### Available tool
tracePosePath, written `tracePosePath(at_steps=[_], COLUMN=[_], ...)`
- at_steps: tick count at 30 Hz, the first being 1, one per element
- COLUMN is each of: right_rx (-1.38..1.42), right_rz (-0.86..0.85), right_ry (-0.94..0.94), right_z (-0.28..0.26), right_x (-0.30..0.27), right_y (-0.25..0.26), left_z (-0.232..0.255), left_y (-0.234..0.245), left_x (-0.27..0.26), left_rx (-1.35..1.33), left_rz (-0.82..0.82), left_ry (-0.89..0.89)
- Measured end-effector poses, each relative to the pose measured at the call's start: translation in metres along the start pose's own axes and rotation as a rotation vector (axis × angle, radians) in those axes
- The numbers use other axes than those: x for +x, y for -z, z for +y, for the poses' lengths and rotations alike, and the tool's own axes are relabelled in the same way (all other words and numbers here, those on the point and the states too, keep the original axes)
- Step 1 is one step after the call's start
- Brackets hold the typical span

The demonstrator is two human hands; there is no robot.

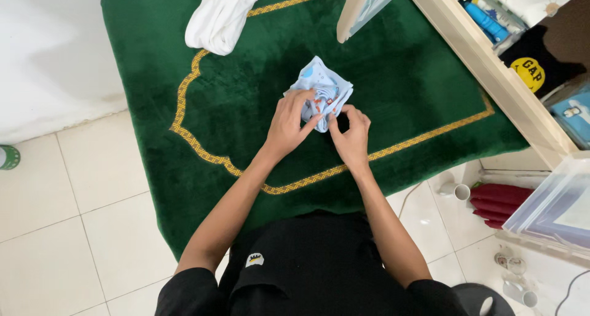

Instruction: The person folds a small black shirt with a yellow smiley face and places it inside a storage drawer, then smooths and folds a light blue patterned baby garment by hand before storing it as well, and finally begins folding a white shirt.

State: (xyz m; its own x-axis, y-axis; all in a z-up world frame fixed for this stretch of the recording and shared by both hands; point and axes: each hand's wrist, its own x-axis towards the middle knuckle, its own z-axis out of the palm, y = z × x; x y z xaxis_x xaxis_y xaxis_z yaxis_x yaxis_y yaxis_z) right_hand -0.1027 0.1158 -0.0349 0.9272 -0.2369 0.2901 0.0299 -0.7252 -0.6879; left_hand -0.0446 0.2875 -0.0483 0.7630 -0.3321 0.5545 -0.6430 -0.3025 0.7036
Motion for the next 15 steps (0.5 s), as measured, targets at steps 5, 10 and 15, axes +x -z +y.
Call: tracePosePath(at_steps=[5,10,15], right_rx=[-0.009,0.18,0.216], right_rz=[0.119,0.173,0.125], right_ry=[0.143,-0.064,0.022], right_z=[0.004,0.017,0.008], right_x=[-0.008,-0.001,0.015], right_y=[0.013,0.021,0.021], left_z=[0.009,0.015,0.016], left_y=[0.007,0.009,0.011], left_x=[0.001,0.004,0.005], left_rx=[0.08,0.122,0.063], left_rz=[-0.036,-0.06,-0.087], left_ry=[-0.079,-0.112,-0.09])
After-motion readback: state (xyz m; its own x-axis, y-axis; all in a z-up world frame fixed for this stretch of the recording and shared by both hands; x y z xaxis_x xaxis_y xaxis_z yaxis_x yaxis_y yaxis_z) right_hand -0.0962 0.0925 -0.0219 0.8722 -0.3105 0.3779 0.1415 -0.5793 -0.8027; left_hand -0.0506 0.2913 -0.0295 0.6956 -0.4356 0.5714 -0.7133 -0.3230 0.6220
